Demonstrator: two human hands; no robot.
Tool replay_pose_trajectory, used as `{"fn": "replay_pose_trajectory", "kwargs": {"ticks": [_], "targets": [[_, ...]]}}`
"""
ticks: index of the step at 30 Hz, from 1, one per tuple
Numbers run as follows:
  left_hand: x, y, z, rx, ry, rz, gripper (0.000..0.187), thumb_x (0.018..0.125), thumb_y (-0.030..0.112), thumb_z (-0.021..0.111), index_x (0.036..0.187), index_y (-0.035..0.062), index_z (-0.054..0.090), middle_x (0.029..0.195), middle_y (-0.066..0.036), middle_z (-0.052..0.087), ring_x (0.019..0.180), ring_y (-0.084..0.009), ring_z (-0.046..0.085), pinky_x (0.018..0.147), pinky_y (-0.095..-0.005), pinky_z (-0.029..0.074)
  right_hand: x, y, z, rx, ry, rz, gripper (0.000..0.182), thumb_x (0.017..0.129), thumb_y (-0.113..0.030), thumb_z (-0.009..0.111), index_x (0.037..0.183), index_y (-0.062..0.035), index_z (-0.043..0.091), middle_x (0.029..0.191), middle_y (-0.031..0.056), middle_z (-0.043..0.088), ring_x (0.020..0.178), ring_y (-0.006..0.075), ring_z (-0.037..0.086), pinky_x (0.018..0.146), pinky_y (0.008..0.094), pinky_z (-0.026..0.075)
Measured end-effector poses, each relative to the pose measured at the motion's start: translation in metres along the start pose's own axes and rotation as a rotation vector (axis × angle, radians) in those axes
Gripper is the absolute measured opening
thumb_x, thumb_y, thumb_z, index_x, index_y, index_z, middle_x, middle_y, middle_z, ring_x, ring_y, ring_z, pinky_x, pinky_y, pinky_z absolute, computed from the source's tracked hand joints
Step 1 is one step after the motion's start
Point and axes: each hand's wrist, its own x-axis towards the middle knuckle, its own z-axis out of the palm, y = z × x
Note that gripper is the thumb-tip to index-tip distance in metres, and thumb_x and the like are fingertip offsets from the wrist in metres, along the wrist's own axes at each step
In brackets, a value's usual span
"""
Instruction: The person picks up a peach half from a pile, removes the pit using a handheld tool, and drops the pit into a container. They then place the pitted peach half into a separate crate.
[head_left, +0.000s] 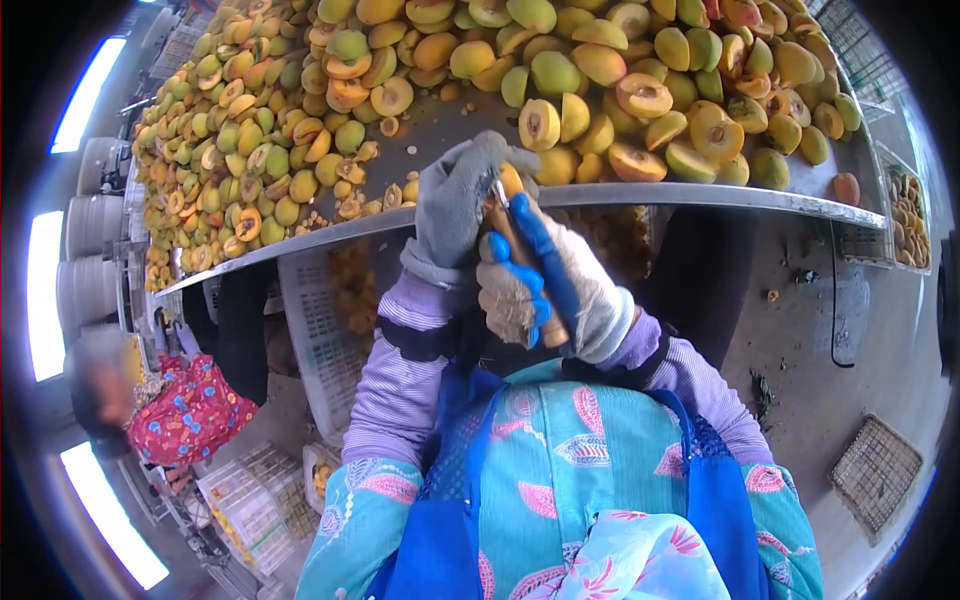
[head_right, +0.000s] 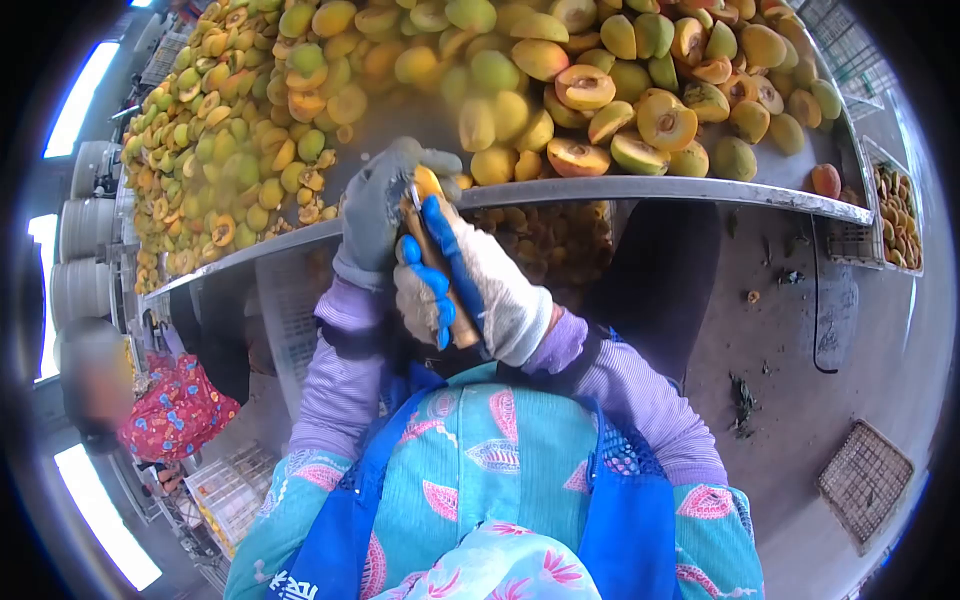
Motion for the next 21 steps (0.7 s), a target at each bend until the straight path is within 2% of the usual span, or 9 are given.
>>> {"fn": "replay_pose_trajectory", "kwargs": {"ticks": [3, 4, 5, 8, 12, 14, 15, 17, 21], "targets": [[-0.003, -0.007, 0.001, -0.054, -0.049, 0.008, 0.047, 0.097, 0.039, 0.052, 0.097, -0.0051, 0.067, 0.077, -0.014, 0.067, 0.068, -0.0201, 0.065, 0.061, -0.0302, 0.054, -0.005, 0.004, -0.01, -0.298, 0.086, -0.078, 0.046, 0.097, -0.057, 0.045, 0.088, -0.0115, 0.053, 0.053, -0.0013, 0.04, 0.04, 0.0114, 0.038, 0.041, 0.0281, 0.032], [-0.005, -0.009, 0.0, -0.084, -0.083, 0.004, 0.048, 0.097, 0.04, 0.051, 0.098, -0.0051, 0.067, 0.079, -0.015, 0.067, 0.069, -0.0207, 0.065, 0.062, -0.0309, 0.054, -0.01, 0.008, 0.017, -0.622, 0.392, -0.115, 0.048, 0.097, -0.057, 0.043, 0.088, -0.0114, 0.052, 0.055, -0.0019, 0.041, 0.041, 0.0104, 0.039, 0.043, 0.0279, 0.033], [-0.009, -0.009, 0.0, -0.086, -0.079, 0.002, 0.048, 0.097, 0.04, 0.051, 0.098, -0.0051, 0.067, 0.079, -0.015, 0.067, 0.069, -0.0207, 0.065, 0.062, -0.0309, 0.054, -0.011, 0.011, 0.012, -0.621, 0.393, -0.11, 0.048, 0.097, -0.057, 0.043, 0.088, -0.0114, 0.052, 0.055, -0.0019, 0.041, 0.041, 0.0104, 0.039, 0.043, 0.0279, 0.033], [-0.021, 0.002, 0.003, -0.274, -0.084, -0.125, 0.046, 0.096, 0.042, 0.052, 0.103, -0.0019, 0.064, 0.08, -0.014, 0.067, 0.067, -0.0209, 0.064, 0.063, -0.0309, 0.054, -0.003, 0.017, -0.001, 0.196, -0.307, 0.129, 0.046, 0.099, -0.055, 0.04, 0.088, -0.0111, 0.051, 0.057, -0.0018, 0.043, 0.041, 0.0101, 0.04, 0.048, 0.0281, 0.035], [-0.035, -0.016, -0.02, -0.753, 0.174, -0.119, 0.053, 0.097, 0.047, 0.047, 0.12, 0.0008, 0.056, 0.09, -0.013, 0.065, 0.069, -0.0202, 0.063, 0.061, -0.0315, 0.054, -0.001, 0.019, 0.011, 0.143, -0.301, 0.147, 0.048, 0.099, -0.054, 0.041, 0.086, -0.0091, 0.052, 0.052, -0.0001, 0.04, 0.038, 0.0121, 0.039, 0.039, 0.0297, 0.034], [-0.056, -0.004, -0.087, -0.809, -0.113, -0.16, 0.039, 0.097, 0.043, 0.052, 0.112, 0.0077, 0.059, 0.087, -0.009, 0.063, 0.064, -0.0159, 0.059, 0.059, -0.0312, 0.053, -0.012, 0.014, 0.012, 0.035, -0.226, 0.125, 0.049, 0.098, -0.054, 0.043, 0.085, -0.0085, 0.051, 0.051, 0.0007, 0.041, 0.036, 0.0122, 0.038, 0.037, 0.0294, 0.034], [-0.076, 0.007, -0.099, -0.236, 0.338, 0.001, 0.037, 0.094, 0.04, 0.057, 0.105, 0.0055, 0.062, 0.084, -0.008, 0.064, 0.066, -0.0179, 0.06, 0.057, -0.0321, 0.052, -0.023, 0.005, 0.005, -0.232, -0.075, 0.061, 0.05, 0.096, -0.058, 0.045, 0.081, -0.0102, 0.051, 0.052, 0.001, 0.043, 0.038, 0.0123, 0.039, 0.038, 0.0288, 0.034], [-0.071, 0.029, -0.117, 0.9, 0.617, -0.092, 0.035, 0.088, 0.027, 0.065, 0.11, -0.0005, 0.065, 0.095, -0.011, 0.067, 0.091, -0.0209, 0.064, 0.078, -0.0315, 0.052, -0.028, -0.002, -0.037, -0.103, 0.306, -0.008, 0.045, 0.097, -0.055, 0.047, 0.085, -0.0123, 0.053, 0.054, 0.0002, 0.047, 0.041, 0.0112, 0.041, 0.039, 0.0249, 0.032], [0.0, 0.038, -0.036, 1.018, 0.259, 0.376, 0.042, 0.08, 0.024, 0.07, 0.117, 0.0041, 0.064, 0.111, -0.022, 0.06, 0.092, -0.0295, 0.065, 0.083, -0.0364, 0.052, -0.035, -0.007, -0.028, -0.359, 0.451, -0.039, 0.051, 0.089, -0.065, 0.053, 0.076, -0.0155, 0.05, 0.056, 0.0019, 0.048, 0.046, 0.015, 0.047, 0.041, 0.0267, 0.037]]}}
